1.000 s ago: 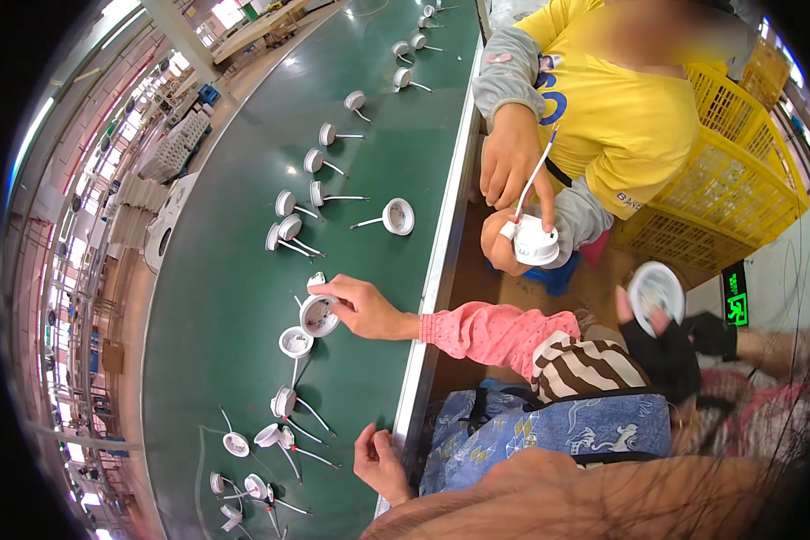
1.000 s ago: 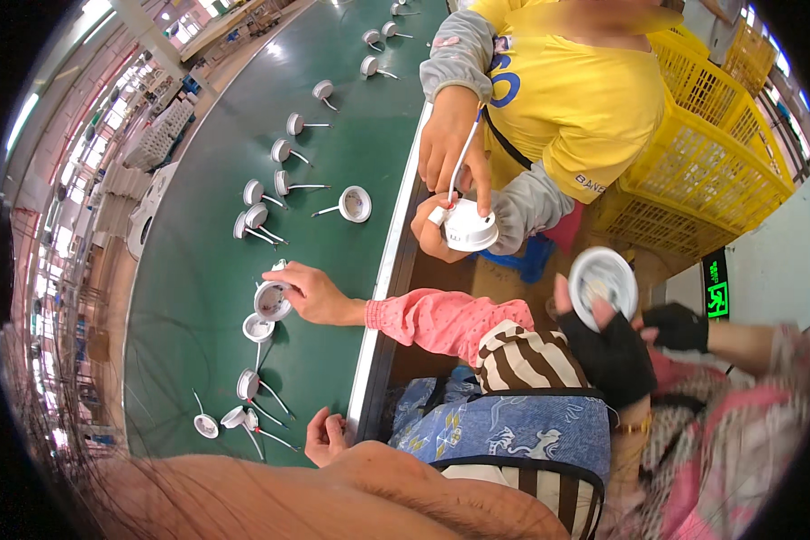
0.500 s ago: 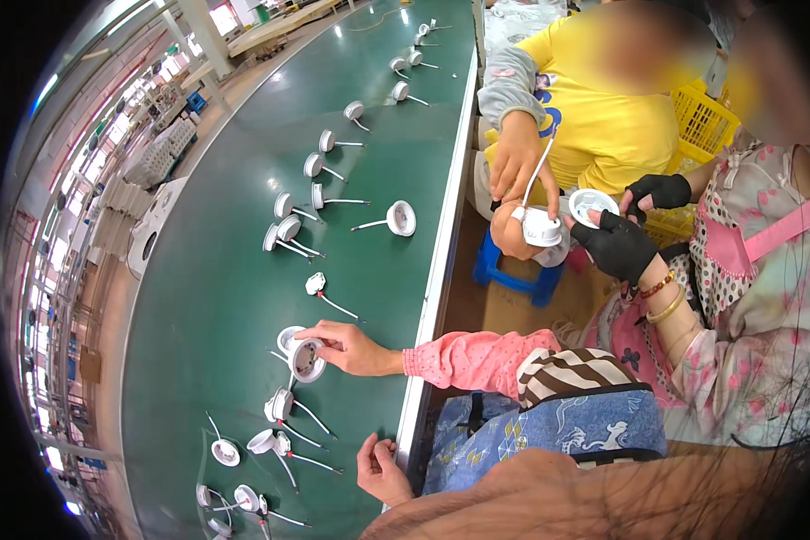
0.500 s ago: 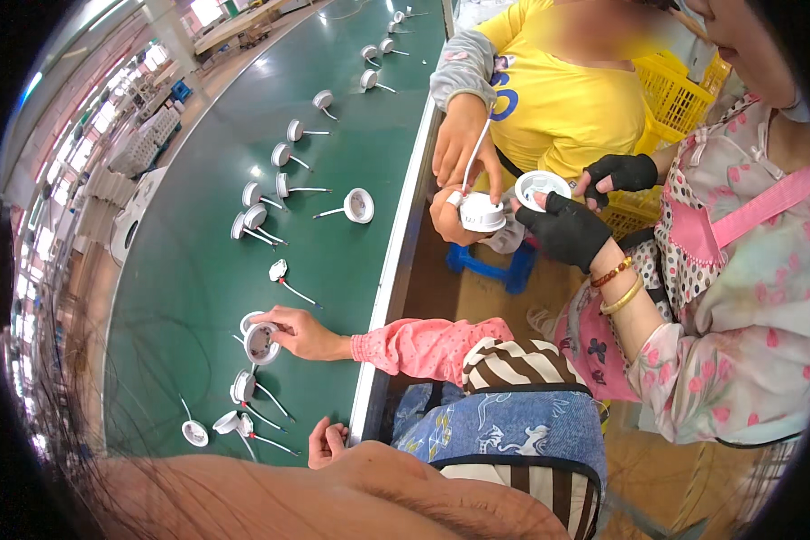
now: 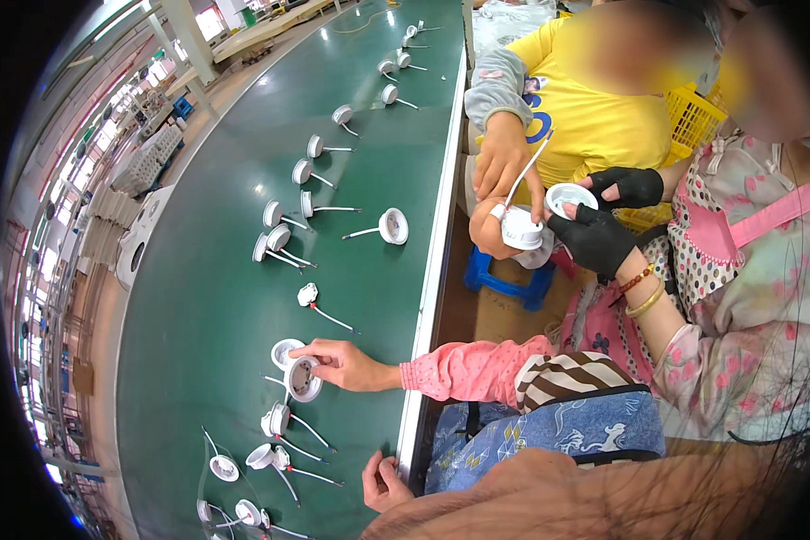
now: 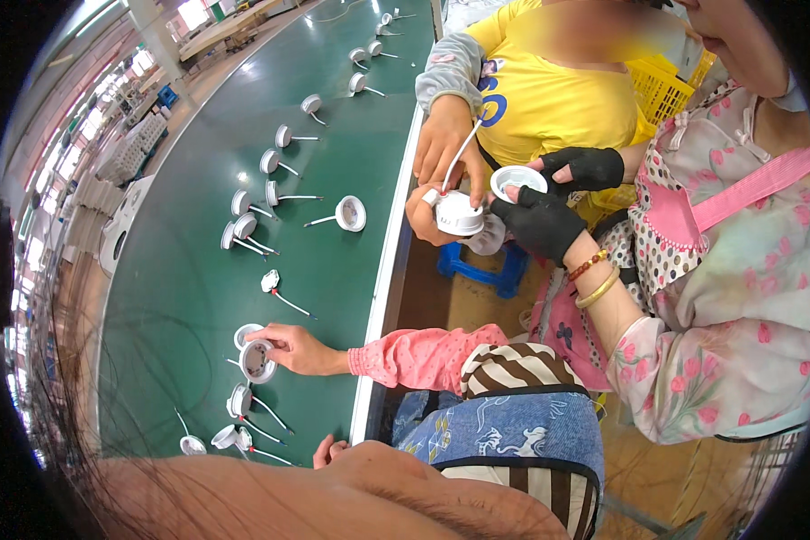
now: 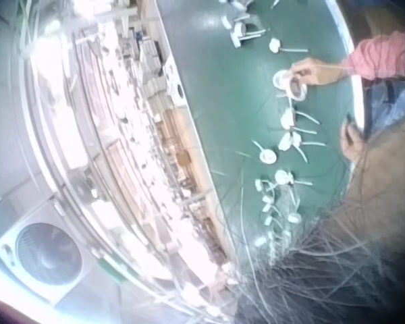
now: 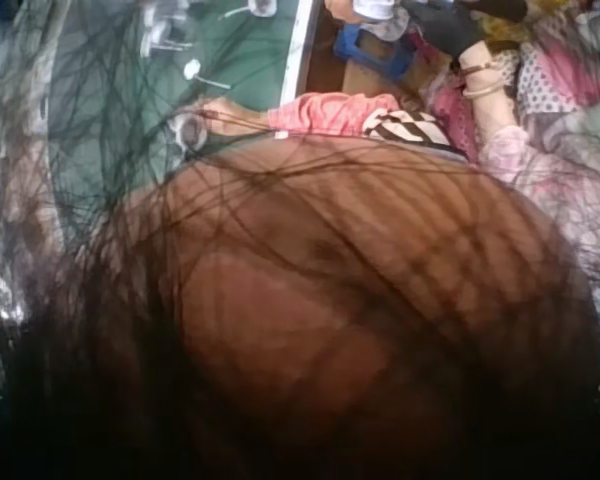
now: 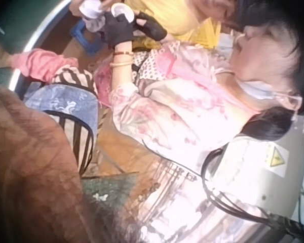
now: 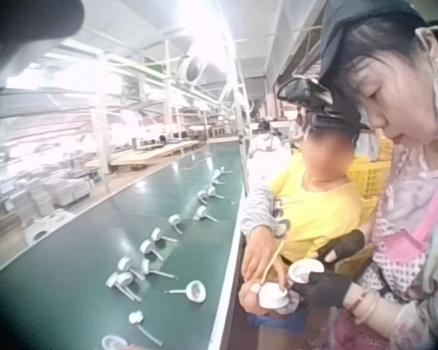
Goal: The person assembles small electrical components for LED lighting by hand, inserting circuit boards into white plastic housings.
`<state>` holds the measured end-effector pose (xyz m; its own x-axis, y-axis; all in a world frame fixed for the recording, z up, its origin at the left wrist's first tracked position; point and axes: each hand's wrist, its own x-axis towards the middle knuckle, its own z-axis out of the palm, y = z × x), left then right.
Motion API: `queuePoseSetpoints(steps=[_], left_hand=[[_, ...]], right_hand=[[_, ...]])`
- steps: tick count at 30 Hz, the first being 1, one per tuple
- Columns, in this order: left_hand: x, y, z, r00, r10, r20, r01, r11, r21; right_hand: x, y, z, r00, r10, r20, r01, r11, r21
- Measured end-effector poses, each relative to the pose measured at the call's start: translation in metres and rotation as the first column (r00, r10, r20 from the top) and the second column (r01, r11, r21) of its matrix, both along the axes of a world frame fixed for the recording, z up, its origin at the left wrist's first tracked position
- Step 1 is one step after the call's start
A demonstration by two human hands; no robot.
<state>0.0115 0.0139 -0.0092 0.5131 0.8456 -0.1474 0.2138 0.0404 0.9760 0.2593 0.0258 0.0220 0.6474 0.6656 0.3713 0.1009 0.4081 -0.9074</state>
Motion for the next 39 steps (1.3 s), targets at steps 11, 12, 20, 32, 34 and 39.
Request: queuePoseSetpoints(steps=[11, 12, 20, 32, 34, 39], left_hand=[[-0.022, 0.004, -0.018, 0.994, -0.111, 0.022, 0.107, 0.982, 0.156], [-0.023, 0.004, -0.019, 0.995, -0.095, -0.008, 0.095, 0.986, 0.135], [-0.021, 0.002, -0.007, 0.994, -0.109, -0.021, 0.11, 0.986, 0.123], [-0.023, 0.005, -0.011, 0.994, -0.113, -0.006, 0.113, 0.983, 0.144], [-0.023, 0.004, -0.008, 0.995, -0.096, -0.015, 0.097, 0.985, 0.14], [-0.012, -0.001, 0.001, 0.996, -0.028, 0.082, 0.025, 0.999, 0.038]], right_hand=[[-0.007, -0.003, 0.001, 0.998, 0.043, -0.039, -0.041, 0.998, 0.046], [-0.007, -0.003, 0.002, 0.998, 0.045, -0.037, -0.043, 0.998, 0.051], [-0.009, 0.002, 0.001, 0.995, 0.086, -0.059, -0.079, 0.991, 0.104], [-0.011, 0.004, -0.003, 0.995, 0.085, -0.042, -0.082, 0.995, 0.055], [-0.013, 0.006, -0.001, 0.995, 0.088, -0.048, -0.084, 0.993, 0.079], [-0.009, -0.001, 0.007, 0.995, 0.087, -0.057, -0.084, 0.995, 0.05]])
